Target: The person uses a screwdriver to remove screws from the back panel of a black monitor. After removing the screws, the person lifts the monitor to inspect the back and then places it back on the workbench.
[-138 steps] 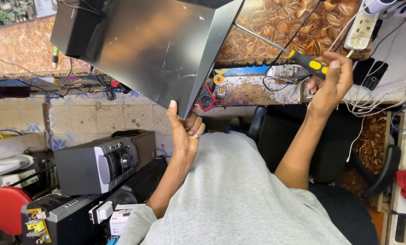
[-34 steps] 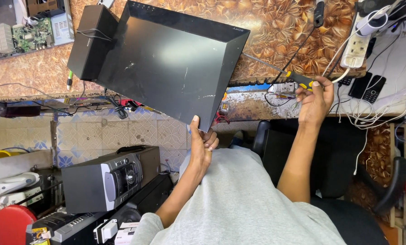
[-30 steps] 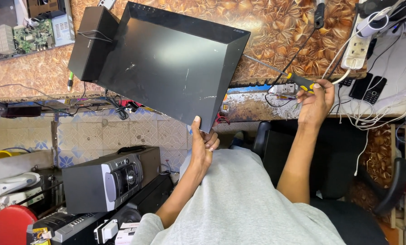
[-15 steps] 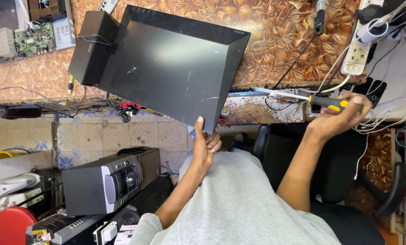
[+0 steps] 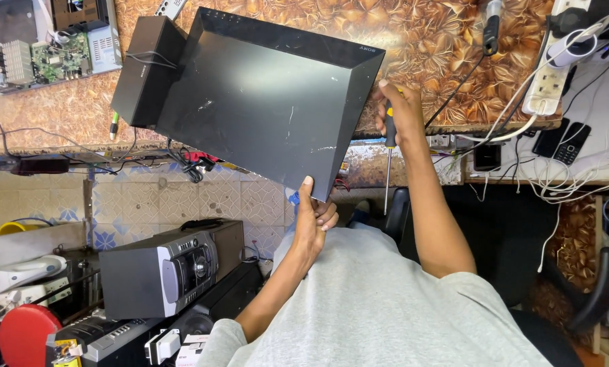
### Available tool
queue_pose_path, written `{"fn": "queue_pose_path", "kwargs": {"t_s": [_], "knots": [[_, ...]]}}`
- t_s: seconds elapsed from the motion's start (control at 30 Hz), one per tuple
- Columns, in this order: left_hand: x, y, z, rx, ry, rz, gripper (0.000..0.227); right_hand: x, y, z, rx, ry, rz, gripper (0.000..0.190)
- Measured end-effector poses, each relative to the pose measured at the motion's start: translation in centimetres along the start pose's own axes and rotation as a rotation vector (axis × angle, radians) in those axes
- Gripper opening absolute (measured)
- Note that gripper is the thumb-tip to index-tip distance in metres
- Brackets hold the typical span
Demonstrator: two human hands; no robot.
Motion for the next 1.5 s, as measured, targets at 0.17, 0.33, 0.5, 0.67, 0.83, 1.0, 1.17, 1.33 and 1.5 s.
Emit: {"fn": "queue_pose_path", "kwargs": {"t_s": [0.17,0.33,0.5,0.67,0.83,1.0,1.17,1.33,1.5], "knots": [[-0.9,0.5,0.7,-0.02,-0.002,-0.004,0.054,3.0,2.0,0.2,0.023,0.02,0.059,0.025],[0.1,-0.2,-0.6,-0.01,0.036,0.0,0.054,3.8,3.1,-0.1,0.012,0.002,0.058,0.02],[-0.7,0.4,0.5,-0.001,0.043,-0.013,0.053,3.9,3.2,-0.3,-0.001,-0.034,0.009,0.008],[-0.1,-0.1,-0.3,-0.03,0.04,-0.015,0.052,4.3,3.4,-0.6,-0.025,-0.054,-0.035,0.003],[-0.8,0.4,0.6,-0.012,0.038,-0.007,0.051,4.4,3.2,-0.6,-0.033,-0.03,-0.095,0.003],[-0.4,0.1,0.0,-0.015,0.042,-0.004,0.052,3.2,3.1,-2.0,-0.058,0.089,-0.1,0.007],[2.3,-1.2,-0.8,0.123,0.019,-0.023,0.054,-0.1,0.3,-3.5,-0.044,0.149,-0.125,0.008],[6.4,-2.3,1.5,0.314,-0.072,-0.036,0.053,-4.4,-2.7,-4.8,-0.049,0.166,-0.2,0.002],[8.5,-1.2,7.5,0.652,-0.127,0.018,0.071,-7.9,-4.1,-5.2,-0.158,0.127,-0.241,0.005]]}}
Point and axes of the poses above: each hand's wrist, its own x-axis towards the middle knuckle, its own z-axis out of the palm, y = z × x, the point moved 9 cm from there along x, towards the middle knuckle, and after that the axes turned 4 degrees about -z, right-handed, at the moved point
